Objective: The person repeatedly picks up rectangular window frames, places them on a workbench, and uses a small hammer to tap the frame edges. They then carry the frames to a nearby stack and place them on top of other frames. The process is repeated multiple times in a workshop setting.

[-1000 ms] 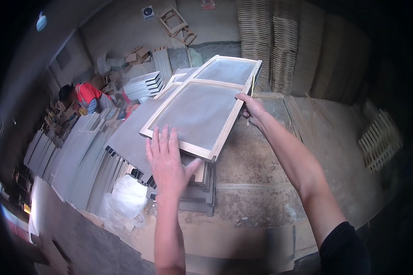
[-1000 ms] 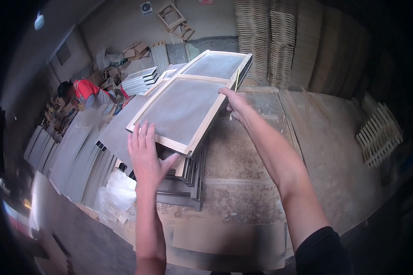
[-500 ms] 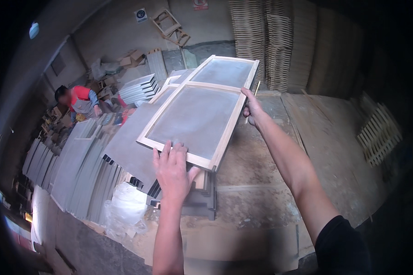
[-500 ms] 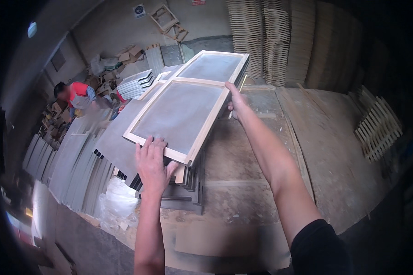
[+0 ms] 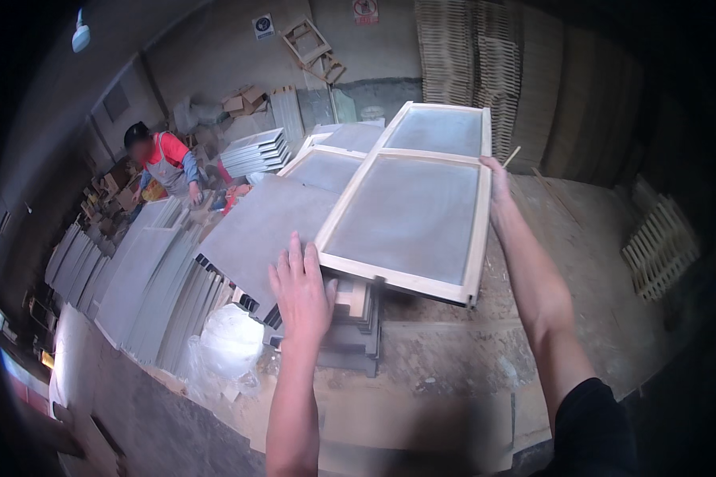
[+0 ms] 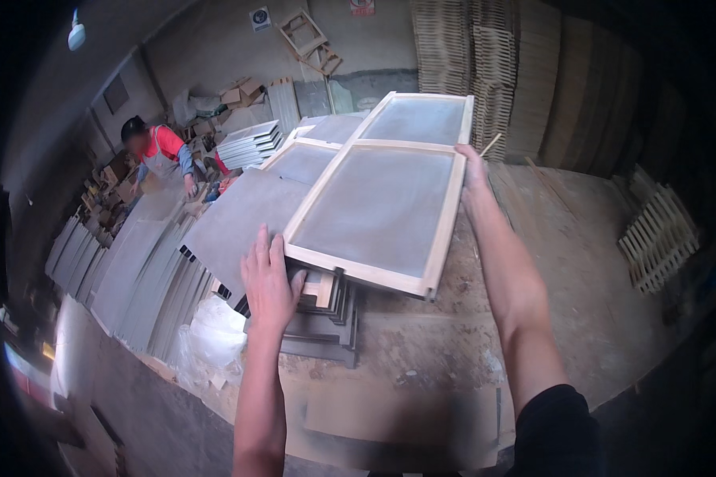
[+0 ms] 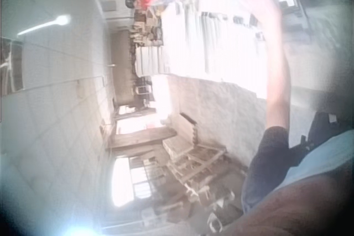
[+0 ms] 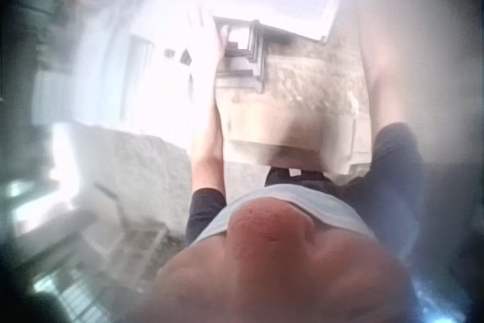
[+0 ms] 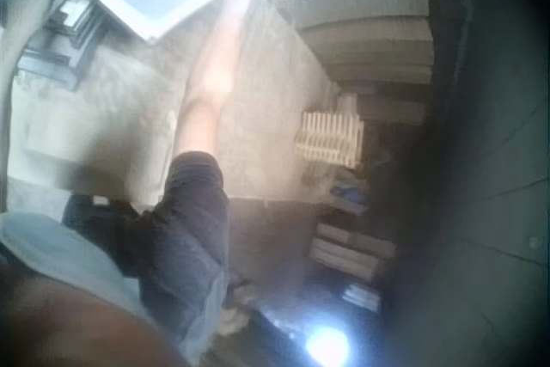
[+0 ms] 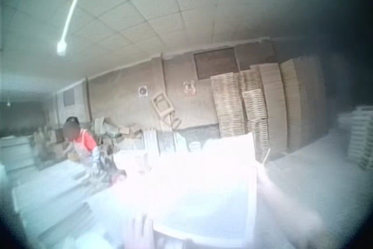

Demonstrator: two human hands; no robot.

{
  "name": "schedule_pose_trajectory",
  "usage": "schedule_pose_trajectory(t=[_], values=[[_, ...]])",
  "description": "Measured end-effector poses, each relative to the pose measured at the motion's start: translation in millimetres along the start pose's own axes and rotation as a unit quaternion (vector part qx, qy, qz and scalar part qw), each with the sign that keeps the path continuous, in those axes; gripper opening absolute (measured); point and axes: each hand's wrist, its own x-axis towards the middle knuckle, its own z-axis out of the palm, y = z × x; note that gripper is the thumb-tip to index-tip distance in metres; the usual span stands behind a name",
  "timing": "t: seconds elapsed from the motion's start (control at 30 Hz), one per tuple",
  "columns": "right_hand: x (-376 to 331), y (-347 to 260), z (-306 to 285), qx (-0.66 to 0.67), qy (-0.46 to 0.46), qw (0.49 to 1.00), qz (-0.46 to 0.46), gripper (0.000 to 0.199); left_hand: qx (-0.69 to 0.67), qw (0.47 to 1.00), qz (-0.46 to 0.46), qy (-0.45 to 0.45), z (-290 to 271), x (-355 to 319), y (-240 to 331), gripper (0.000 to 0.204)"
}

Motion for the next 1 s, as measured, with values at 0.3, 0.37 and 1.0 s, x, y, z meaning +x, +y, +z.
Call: schedule_pose_trajectory(t=[0.3, 0.37, 1.0], values=[[-168, -89, -94, 0.013, -0.012, 1.0, -0.006, 0.041, -0.012, 0.998, 0.044, 0.046, -11, -14, -9, 0.075], [-220, -97, -125, 0.002, 0.059, 0.998, -0.021, 0.043, -0.057, 0.984, 0.091, 0.141, -11, -20, 11, 0.079], [-544, -37, -171, 0.185, 0.229, 0.943, 0.156, 0.036, -0.702, 0.702, -0.119, -0.034, 60, -164, 248, 0.05]])
